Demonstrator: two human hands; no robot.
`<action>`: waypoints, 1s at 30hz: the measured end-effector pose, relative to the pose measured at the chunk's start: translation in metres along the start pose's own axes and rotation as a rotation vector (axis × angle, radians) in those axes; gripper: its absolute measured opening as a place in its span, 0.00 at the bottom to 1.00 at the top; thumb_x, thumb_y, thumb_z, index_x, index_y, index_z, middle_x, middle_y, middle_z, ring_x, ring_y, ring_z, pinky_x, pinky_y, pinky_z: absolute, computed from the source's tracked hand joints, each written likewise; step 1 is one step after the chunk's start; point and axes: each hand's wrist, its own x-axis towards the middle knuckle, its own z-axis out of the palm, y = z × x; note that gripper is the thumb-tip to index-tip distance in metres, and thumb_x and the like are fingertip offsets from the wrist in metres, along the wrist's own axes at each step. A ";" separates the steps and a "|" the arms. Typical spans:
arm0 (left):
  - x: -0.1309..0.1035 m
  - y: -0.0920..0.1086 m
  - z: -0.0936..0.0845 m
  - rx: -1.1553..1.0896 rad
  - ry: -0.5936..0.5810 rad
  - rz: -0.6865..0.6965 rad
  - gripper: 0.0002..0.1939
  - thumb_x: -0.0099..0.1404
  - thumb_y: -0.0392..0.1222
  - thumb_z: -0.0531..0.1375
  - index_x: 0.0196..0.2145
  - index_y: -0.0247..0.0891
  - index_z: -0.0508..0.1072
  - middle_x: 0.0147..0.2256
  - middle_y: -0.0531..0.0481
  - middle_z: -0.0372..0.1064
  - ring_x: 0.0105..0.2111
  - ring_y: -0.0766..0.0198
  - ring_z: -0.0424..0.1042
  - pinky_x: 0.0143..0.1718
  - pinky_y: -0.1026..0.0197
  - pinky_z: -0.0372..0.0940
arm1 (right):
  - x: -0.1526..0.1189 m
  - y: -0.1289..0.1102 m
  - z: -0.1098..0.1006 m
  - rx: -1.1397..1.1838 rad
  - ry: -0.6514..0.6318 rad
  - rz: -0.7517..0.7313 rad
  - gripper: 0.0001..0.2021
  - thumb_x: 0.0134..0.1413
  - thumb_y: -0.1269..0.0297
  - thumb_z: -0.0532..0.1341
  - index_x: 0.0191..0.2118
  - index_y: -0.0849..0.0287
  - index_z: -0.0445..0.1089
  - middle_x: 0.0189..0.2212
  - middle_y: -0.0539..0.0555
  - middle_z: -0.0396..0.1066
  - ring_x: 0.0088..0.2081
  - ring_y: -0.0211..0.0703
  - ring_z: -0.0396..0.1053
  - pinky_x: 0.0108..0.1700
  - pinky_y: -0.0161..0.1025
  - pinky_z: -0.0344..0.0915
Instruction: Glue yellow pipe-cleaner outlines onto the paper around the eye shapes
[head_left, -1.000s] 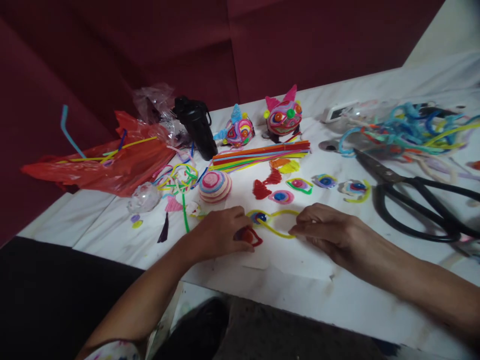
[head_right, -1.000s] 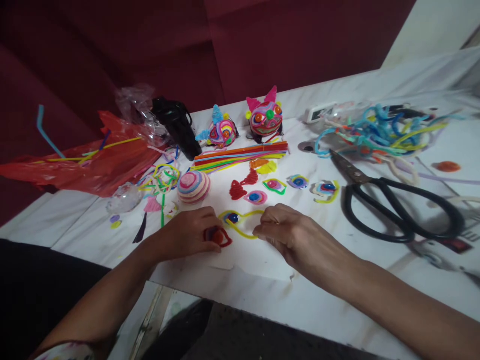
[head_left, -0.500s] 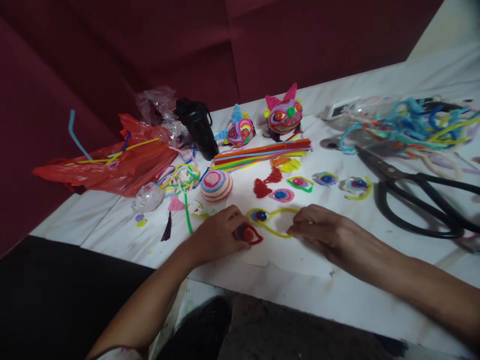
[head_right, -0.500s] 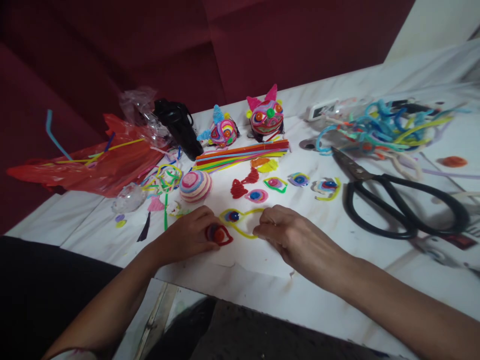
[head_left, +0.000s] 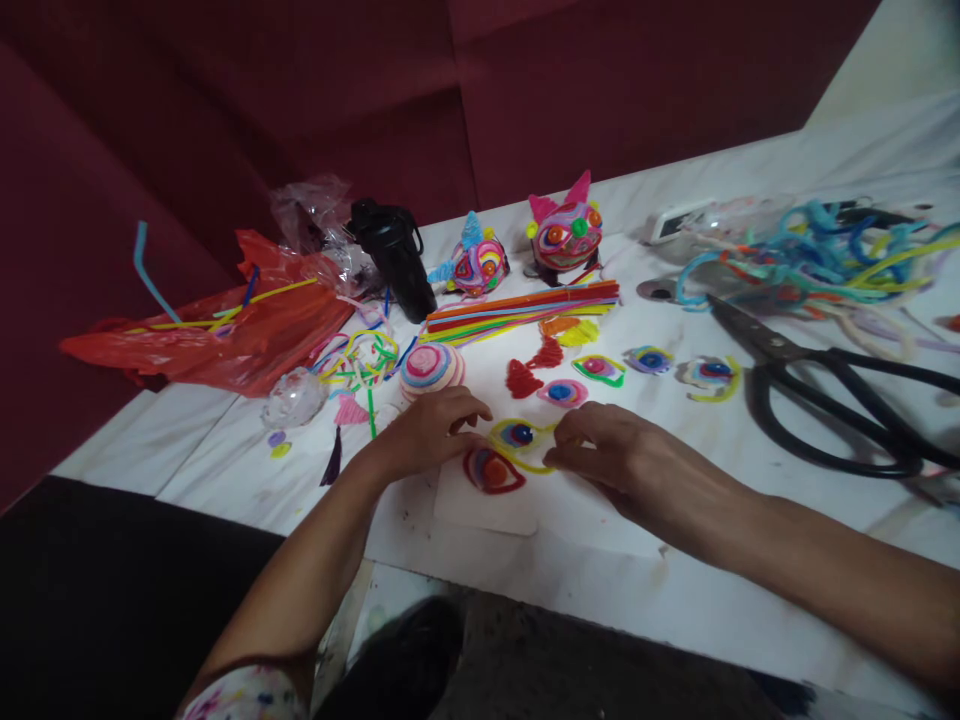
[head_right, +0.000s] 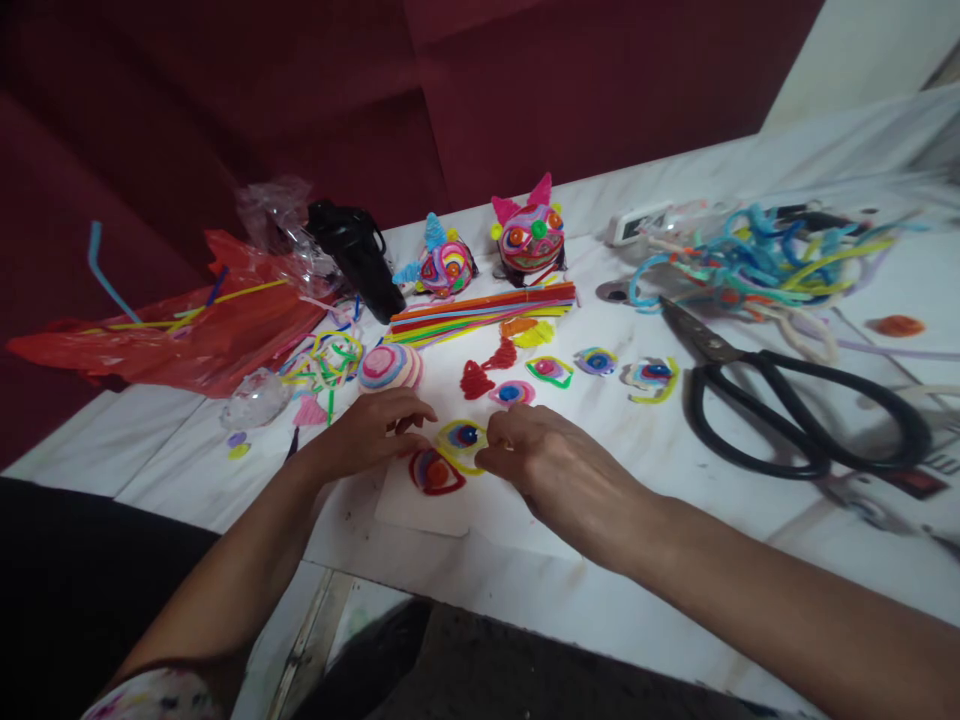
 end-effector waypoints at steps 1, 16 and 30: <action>0.000 -0.003 0.002 -0.020 0.004 0.006 0.10 0.66 0.46 0.61 0.40 0.37 0.73 0.31 0.51 0.69 0.32 0.65 0.68 0.34 0.63 0.62 | 0.002 0.000 0.002 -0.015 0.014 -0.002 0.15 0.61 0.75 0.52 0.37 0.56 0.76 0.35 0.57 0.71 0.37 0.44 0.69 0.37 0.41 0.66; -0.005 -0.013 0.021 -0.001 0.088 0.076 0.07 0.68 0.41 0.58 0.39 0.36 0.75 0.36 0.49 0.70 0.37 0.64 0.69 0.38 0.63 0.63 | 0.010 0.001 0.017 -0.101 0.001 -0.025 0.14 0.63 0.72 0.52 0.38 0.60 0.76 0.32 0.58 0.71 0.35 0.46 0.68 0.35 0.41 0.64; -0.003 -0.014 0.026 0.047 0.108 0.099 0.09 0.71 0.40 0.55 0.39 0.36 0.74 0.35 0.48 0.69 0.36 0.64 0.69 0.38 0.62 0.64 | 0.008 0.003 0.021 -0.105 0.030 -0.005 0.12 0.65 0.69 0.52 0.34 0.62 0.71 0.28 0.56 0.69 0.32 0.44 0.66 0.35 0.41 0.63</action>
